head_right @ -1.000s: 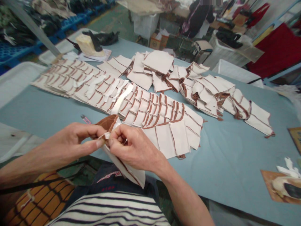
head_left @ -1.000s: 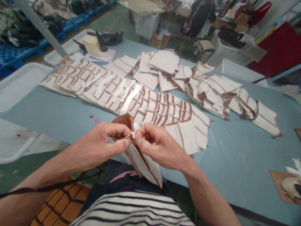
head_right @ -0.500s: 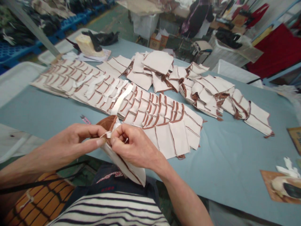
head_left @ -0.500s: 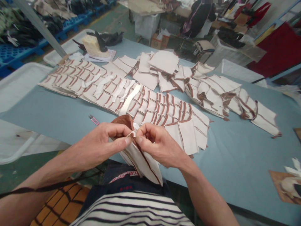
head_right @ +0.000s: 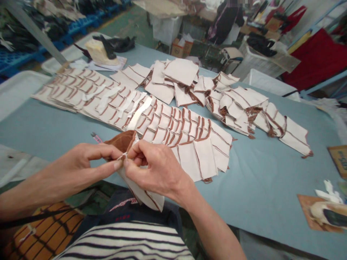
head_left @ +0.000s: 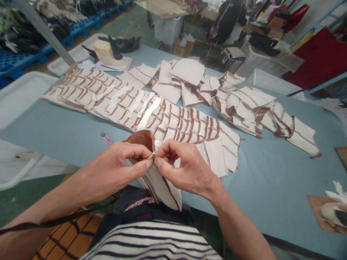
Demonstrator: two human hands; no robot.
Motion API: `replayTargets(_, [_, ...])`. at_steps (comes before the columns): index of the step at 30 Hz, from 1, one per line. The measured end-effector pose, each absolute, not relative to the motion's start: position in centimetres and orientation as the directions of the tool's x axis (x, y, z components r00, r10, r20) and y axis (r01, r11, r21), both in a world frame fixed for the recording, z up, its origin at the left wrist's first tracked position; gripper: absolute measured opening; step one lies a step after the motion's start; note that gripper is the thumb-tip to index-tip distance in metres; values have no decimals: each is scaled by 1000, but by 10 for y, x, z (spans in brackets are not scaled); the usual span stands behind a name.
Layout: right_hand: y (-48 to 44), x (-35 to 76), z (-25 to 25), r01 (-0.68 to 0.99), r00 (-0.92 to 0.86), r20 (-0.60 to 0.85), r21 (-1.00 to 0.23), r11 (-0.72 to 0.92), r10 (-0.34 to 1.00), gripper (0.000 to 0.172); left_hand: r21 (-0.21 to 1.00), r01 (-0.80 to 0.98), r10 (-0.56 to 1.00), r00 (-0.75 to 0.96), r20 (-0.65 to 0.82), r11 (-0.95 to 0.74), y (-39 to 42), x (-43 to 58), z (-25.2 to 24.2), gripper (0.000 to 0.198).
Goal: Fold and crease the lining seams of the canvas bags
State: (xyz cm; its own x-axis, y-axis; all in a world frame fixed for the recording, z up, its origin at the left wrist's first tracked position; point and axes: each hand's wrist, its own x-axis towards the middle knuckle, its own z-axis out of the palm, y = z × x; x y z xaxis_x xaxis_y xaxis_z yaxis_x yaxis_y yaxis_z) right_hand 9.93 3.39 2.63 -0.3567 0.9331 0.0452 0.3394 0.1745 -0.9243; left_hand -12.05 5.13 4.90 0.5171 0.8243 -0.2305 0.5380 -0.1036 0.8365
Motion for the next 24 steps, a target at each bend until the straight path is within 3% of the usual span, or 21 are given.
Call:
replayTargets(6, [37,100,27,345,-384,38,-921,181,922,11,827,544,832,518,-200,-140,51,-115,46,29])
replayTargets(15, [44,100,22,143,-476,-175,-982,-121,862,18,851,512,809,546,-217,-117,55,-120,42,26])
replayTargets(24, [39,91,18,182,-368,-120,-982,-55,922,15,855,501,856,493,-155,-134,52,-112,41,26])
